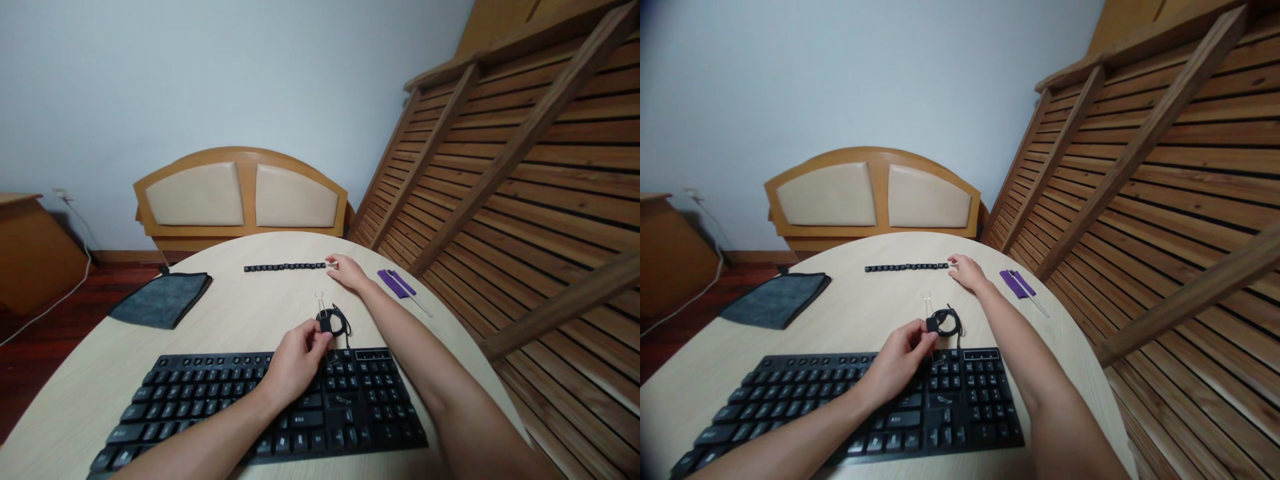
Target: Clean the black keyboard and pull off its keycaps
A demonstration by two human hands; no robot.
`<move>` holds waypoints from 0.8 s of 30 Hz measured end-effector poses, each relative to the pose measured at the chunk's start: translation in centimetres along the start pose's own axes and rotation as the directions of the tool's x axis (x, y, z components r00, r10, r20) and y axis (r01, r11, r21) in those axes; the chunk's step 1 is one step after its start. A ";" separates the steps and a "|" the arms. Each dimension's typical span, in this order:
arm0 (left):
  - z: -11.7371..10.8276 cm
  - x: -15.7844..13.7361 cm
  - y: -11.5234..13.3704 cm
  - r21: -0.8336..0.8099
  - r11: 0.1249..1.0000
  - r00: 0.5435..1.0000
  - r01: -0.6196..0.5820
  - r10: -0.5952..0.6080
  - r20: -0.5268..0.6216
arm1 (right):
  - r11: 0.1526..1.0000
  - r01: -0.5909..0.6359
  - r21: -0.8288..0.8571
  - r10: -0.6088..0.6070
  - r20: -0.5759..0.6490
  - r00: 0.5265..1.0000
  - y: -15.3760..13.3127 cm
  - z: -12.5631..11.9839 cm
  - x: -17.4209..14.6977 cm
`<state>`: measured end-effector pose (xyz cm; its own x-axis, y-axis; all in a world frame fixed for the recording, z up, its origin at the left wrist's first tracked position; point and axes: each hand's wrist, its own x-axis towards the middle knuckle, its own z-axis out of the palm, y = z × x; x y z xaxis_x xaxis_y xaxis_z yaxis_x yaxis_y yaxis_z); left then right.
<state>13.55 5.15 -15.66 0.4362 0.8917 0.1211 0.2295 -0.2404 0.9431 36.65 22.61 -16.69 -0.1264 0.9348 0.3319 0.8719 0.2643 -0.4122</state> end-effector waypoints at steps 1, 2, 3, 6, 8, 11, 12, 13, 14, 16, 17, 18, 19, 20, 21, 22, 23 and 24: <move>0.0 0.0 0.1 -0.029 1.000 1.000 -0.002 0.002 0.007 | 1.000 0.004 0.000 -0.004 -0.005 1.000 -0.1 -0.4 -0.7; -0.1 0.0 0.3 -0.059 0.998 1.000 -0.001 0.002 0.014 | 1.000 0.006 -0.002 -0.006 -0.012 1.000 -0.3 -0.9 -1.4; -0.1 0.1 0.5 -0.089 0.996 1.000 0.000 0.002 0.023 | 1.000 0.008 -0.004 -0.008 -0.019 1.000 -0.5 -1.3 -2.2; -0.2 0.2 0.7 -0.168 0.986 0.999 -0.009 0.017 0.044 | 1.000 0.001 -0.012 -0.002 -0.047 0.999 -1.4 -2.9 -5.0; -0.2 0.3 0.7 -0.202 0.979 0.998 -0.024 0.037 0.060 | 1.000 -0.007 -0.006 0.007 -0.054 0.998 -2.3 -4.0 -6.9; -0.1 0.4 0.6 -0.212 0.977 0.995 -0.036 0.055 0.084 | 1.000 -0.009 0.012 0.010 -0.043 0.999 -4.1 -5.6 -9.9; -0.1 0.5 0.6 -0.207 0.978 0.994 -0.039 0.059 0.092 | 0.999 -0.002 0.047 0.003 -0.018 1.000 -4.8 -6.1 -10.9; 0.0 0.5 0.6 -0.200 0.979 0.993 -0.042 0.063 0.099 | 0.996 0.007 0.087 -0.008 0.010 1.000 -5.5 -6.7 -11.9; 0.0 0.5 0.6 -0.189 0.981 0.992 -0.046 0.066 0.104 | 0.991 0.016 0.135 -0.023 0.050 0.998 -6.1 -7.1 -12.9; 0.1 0.5 0.6 -0.159 0.985 0.990 -0.060 0.079 0.115 | 0.970 0.033 0.240 -0.068 0.138 0.988 -7.2 -8.0 -14.9; 0.1 0.5 0.6 -0.144 0.987 0.989 -0.070 0.087 0.119 | 0.957 0.045 0.288 -0.105 0.198 0.975 -7.6 -8.3 -15.8; 0.1 0.5 0.7 -0.128 0.989 0.988 -0.079 0.095 0.122 | 0.942 0.060 0.332 -0.148 0.247 0.958 -7.8 -8.5 -16.6; 0.1 0.4 0.7 -0.111 0.990 0.987 -0.087 0.101 0.124 | 0.924 0.066 0.378 -0.183 0.283 0.941 -7.9 -8.7 -17.2; 0.1 0.4 0.7 -0.094 0.991 0.987 -0.093 0.104 0.124 | 0.908 0.065 0.414 -0.212 0.319 0.924 -8.0 -8.8 -17.7; 0.1 0.4 0.8 -0.076 0.992 0.987 -0.096 0.105 0.123 | 0.896 0.060 0.440 -0.230 0.344 0.910 -7.9 -8.7 -18.0; 0.0 0.4 0.8 -0.056 0.994 0.987 -0.097 0.103 0.120 | 0.887 0.051 0.459 -0.240 0.364 0.900 -7.8 -8.7 -18.2; 0.0 0.4 0.8 -0.039 0.994 0.988 -0.099 0.103 0.117 | 0.881 0.043 0.471 -0.246 0.378 0.893 -7.7 -8.5 -18.3; 0.0 0.4 0.9 -0.027 0.994 0.988 -0.103 0.106 0.116 | 0.877 0.037 0.479 -0.249 0.386 0.888 -7.7 -8.4 -18.3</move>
<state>13.90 5.25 -14.80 0.5556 0.8109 0.1835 0.1598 -0.3208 0.9336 36.25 1.52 -12.49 -0.5117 0.8564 0.0695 0.5331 0.3799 -0.7559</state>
